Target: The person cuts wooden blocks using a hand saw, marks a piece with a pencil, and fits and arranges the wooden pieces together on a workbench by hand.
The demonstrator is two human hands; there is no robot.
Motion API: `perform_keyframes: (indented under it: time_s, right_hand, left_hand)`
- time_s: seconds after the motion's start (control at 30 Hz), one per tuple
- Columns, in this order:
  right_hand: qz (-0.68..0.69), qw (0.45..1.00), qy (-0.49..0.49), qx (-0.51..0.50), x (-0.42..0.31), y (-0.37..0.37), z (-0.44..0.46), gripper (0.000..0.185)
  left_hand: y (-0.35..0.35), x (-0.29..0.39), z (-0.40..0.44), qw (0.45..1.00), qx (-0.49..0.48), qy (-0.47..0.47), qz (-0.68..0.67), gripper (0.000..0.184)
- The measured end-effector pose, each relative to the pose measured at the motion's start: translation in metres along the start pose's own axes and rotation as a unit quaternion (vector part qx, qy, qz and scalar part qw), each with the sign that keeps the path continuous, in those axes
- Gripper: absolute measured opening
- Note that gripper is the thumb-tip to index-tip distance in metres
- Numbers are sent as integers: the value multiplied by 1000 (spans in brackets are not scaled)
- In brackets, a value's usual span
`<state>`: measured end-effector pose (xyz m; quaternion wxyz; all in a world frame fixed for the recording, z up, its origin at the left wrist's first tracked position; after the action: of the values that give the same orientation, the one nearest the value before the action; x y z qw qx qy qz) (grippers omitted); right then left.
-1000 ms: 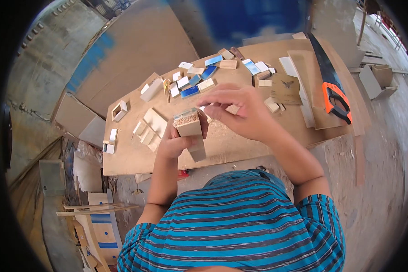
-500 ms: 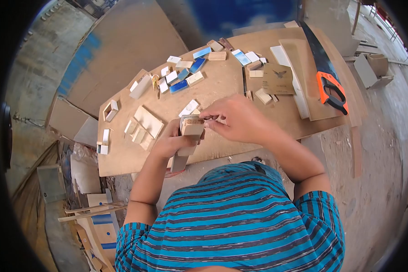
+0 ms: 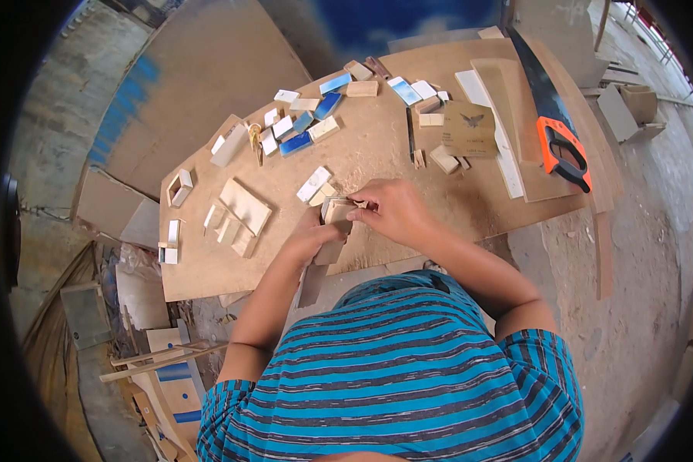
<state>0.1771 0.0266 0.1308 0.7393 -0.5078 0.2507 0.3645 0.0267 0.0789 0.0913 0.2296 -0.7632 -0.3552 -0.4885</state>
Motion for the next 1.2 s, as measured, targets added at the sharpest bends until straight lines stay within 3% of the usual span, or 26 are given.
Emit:
perform_keyframes:
  time_s: [0.3, 0.4, 0.5, 0.6, 0.7, 0.8, 0.9, 1.0, 1.03, 1.13, 1.2]
  right_hand:
    - [-32, 999, -10, 1, 10, 8, -3, 24]
    - [145, 986, 54, -63, 36, 16, -3, 21]
    - [166, 978, 59, -107, 32, 11, -5, 13]
    - [30, 994, -7, -106, 14, 4, -3, 9]
    - [40, 991, 61, -109, 24, 12, -3, 9]
    - [160, 972, 145, -88, 72, 36, -6, 27]
    - [206, 971, 86, -83, 61, 34, -10, 50]
    - [129, 978, 52, -154, 55, 45, -9, 64]
    - [110, 981, 54, -147, 60, 47, -5, 62]
    - [168, 964, 132, -155, 92, 58, -1, 60]
    - [188, 959, 166, -131, 106, 58, -5, 56]
  left_hand:
    - [-7, -23, 18, 998, -16, -45, -32, 59]
    - [-3, -17, 12, 997, -64, -45, -7, 60]
    - [3, -28, 13, 984, -174, -36, -30, 61]
    - [8, -30, 13, 977, -209, -34, -37, 65]
    - [10, -27, 15, 973, -195, -60, -107, 68]
    - [1, -31, 23, 983, -116, -72, -124, 69]
    - [-1, -39, 41, 984, -140, -104, -48, 68]
    - [9, -39, 58, 981, -173, -78, 39, 70]
    - [9, -42, 63, 984, -161, -61, 38, 59]
    - [-7, -40, 81, 968, -114, -24, 221, 44]
    - [-25, -40, 85, 975, -88, 21, 201, 35]
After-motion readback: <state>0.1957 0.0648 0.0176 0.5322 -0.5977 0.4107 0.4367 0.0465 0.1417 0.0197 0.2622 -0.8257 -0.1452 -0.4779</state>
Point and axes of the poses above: each hand's wrist, its own z-axis towards the middle knuckle, its own y-axis out of the palm, x = y × z, the point moved 7 cm from there along z, towards the middle knuckle, and after that the axes turned 7 degrees about -z, right-handed, at the moved point
